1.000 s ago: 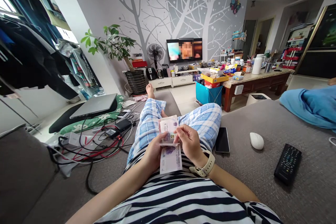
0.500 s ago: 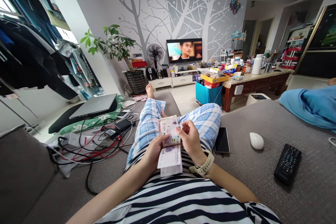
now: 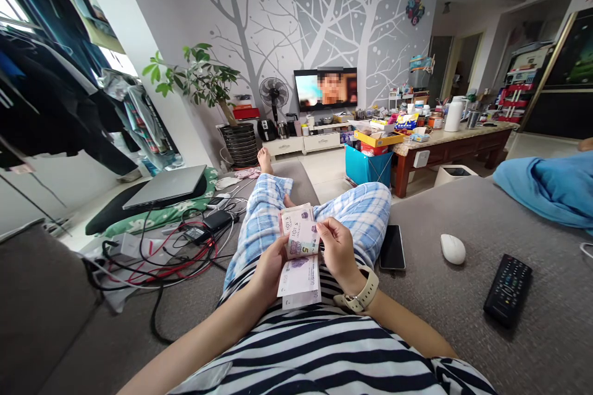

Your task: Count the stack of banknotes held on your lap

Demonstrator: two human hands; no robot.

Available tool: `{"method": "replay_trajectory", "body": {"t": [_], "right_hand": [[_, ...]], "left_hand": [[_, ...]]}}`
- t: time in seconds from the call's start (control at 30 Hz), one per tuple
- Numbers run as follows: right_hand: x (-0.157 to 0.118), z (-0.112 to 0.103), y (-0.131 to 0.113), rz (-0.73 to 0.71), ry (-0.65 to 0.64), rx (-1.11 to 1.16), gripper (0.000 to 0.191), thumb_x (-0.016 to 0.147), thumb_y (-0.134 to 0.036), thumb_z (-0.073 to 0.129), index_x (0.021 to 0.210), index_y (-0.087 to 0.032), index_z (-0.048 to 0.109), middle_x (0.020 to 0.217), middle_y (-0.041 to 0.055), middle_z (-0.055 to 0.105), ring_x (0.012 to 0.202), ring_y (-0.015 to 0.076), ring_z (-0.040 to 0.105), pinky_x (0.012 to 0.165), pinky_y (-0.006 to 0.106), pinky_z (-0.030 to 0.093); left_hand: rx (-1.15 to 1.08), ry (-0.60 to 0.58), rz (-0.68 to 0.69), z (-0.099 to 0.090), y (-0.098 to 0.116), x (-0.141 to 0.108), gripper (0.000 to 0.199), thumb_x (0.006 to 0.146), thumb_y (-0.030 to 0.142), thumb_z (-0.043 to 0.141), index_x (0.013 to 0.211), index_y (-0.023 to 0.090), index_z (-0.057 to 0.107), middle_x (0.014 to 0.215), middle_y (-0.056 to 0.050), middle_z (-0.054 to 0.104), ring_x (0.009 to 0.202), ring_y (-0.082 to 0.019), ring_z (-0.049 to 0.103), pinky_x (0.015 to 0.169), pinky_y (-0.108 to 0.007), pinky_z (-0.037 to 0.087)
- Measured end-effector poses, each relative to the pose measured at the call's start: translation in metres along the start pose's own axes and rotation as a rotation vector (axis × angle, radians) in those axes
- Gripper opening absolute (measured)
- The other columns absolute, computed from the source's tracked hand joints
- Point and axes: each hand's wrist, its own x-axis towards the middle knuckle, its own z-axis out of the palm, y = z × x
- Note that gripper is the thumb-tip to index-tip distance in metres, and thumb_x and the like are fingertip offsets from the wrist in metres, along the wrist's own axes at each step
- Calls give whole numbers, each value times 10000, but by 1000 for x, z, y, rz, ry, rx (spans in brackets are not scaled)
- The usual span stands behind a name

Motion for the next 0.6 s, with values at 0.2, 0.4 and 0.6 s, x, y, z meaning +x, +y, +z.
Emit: {"method": "replay_trajectory", "body": {"t": [0.2, 0.4, 0.6], "right_hand": [[-2, 0, -2, -30, -16, -15, 333, 879, -436, 548, 651, -195, 521, 567, -39, 421, 538, 116, 362, 502, 252, 310], [-2, 1, -1, -13, -8, -3, 295, 846, -442, 597, 693, -192, 570, 604, -12, 526, 578, 132, 452, 524, 250, 377], [-2, 2, -1, -5, -2, 7, 293, 830, -447, 620, 690, -195, 568, 593, -21, 518, 561, 131, 448, 516, 250, 380]], "left_hand": [[19, 21, 19, 0, -1, 4, 238, 836, 158, 497, 962, 114, 694, 857, -89, 766, 977, -298, 697, 857, -390, 552], [27, -49, 24, -6, -4, 8, 209, 781, 175, 566, 950, 165, 689, 885, -90, 764, 947, -289, 706, 828, -381, 559], [32, -40, 40, -10, -5, 10, 182, 753, 176, 604, 912, 171, 692, 862, -94, 763, 925, -293, 709, 821, -376, 555]]}}
